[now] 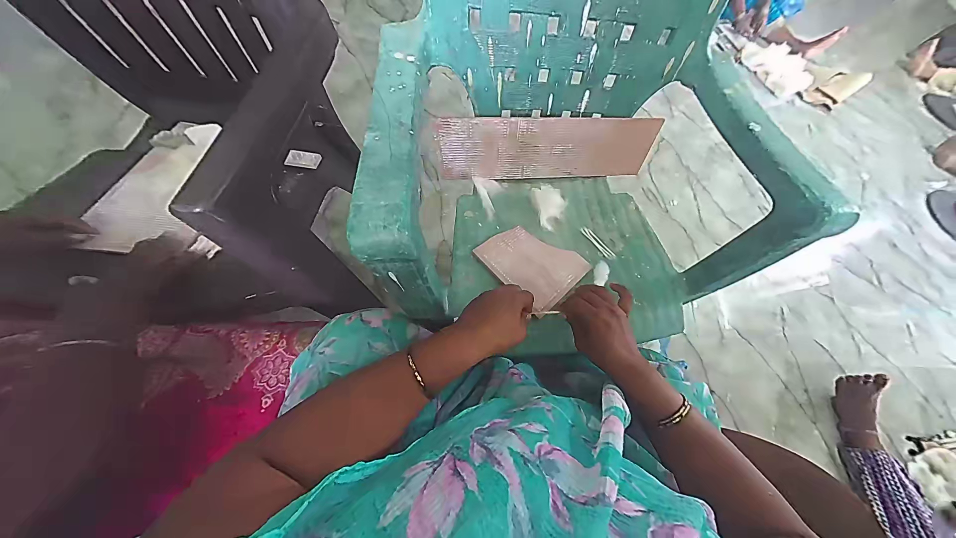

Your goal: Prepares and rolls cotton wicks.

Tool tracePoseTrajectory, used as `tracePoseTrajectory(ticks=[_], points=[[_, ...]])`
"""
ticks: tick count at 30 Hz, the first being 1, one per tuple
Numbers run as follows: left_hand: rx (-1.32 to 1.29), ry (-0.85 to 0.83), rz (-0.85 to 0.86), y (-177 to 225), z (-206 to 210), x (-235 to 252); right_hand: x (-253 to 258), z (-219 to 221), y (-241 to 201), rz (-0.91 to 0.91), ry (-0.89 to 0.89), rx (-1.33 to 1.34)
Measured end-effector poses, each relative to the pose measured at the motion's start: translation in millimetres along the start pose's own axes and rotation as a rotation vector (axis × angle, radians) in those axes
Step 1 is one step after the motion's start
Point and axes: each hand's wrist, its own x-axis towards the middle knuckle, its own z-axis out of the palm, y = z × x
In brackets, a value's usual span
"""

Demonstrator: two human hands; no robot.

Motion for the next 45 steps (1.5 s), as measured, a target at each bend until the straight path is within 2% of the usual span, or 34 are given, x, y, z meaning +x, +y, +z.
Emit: tracePoseTrajectory(ticks=[4,8,12,14,16,21,25,30,36,42,45], points=[[-0.019,0.125,-0.043,-5,-15,-4,3,-20,15,0.182,0.019,-0.01],[-0.062,0.23,-0.098,-18,-24,-6,15,-45,29,0.519,-0.036,0.175],[-0.129,0.195,-0.131,-15,-27,-4,33,-52,43,0.821,0.049,0.603],[-0.143,0.149,-0.135,-13,-26,-3,46,-54,50,0.901,0.086,0.782],[-0.156,0.11,-0.141,-12,-25,-3,59,-52,59,0.937,0.081,0.818],[-0.149,0.03,-0.126,-13,-23,4,91,-27,100,0.884,-0.004,0.442],[-0.127,-0.01,-0.129,-15,-22,8,111,-11,117,0.886,-0.171,0.176],[-0.102,-0.014,-0.094,-18,-21,11,113,4,125,0.843,-0.19,0.104],[-0.103,-0.032,-0.082,-16,-22,12,98,-5,135,0.807,-0.077,0.236],[-0.091,-0.008,-0.056,-17,-20,12,67,-9,124,0.47,-0.178,-0.058],[-0.083,-0.003,-0.049,-18,-17,14,56,-8,123,0.466,-0.136,-0.038]])
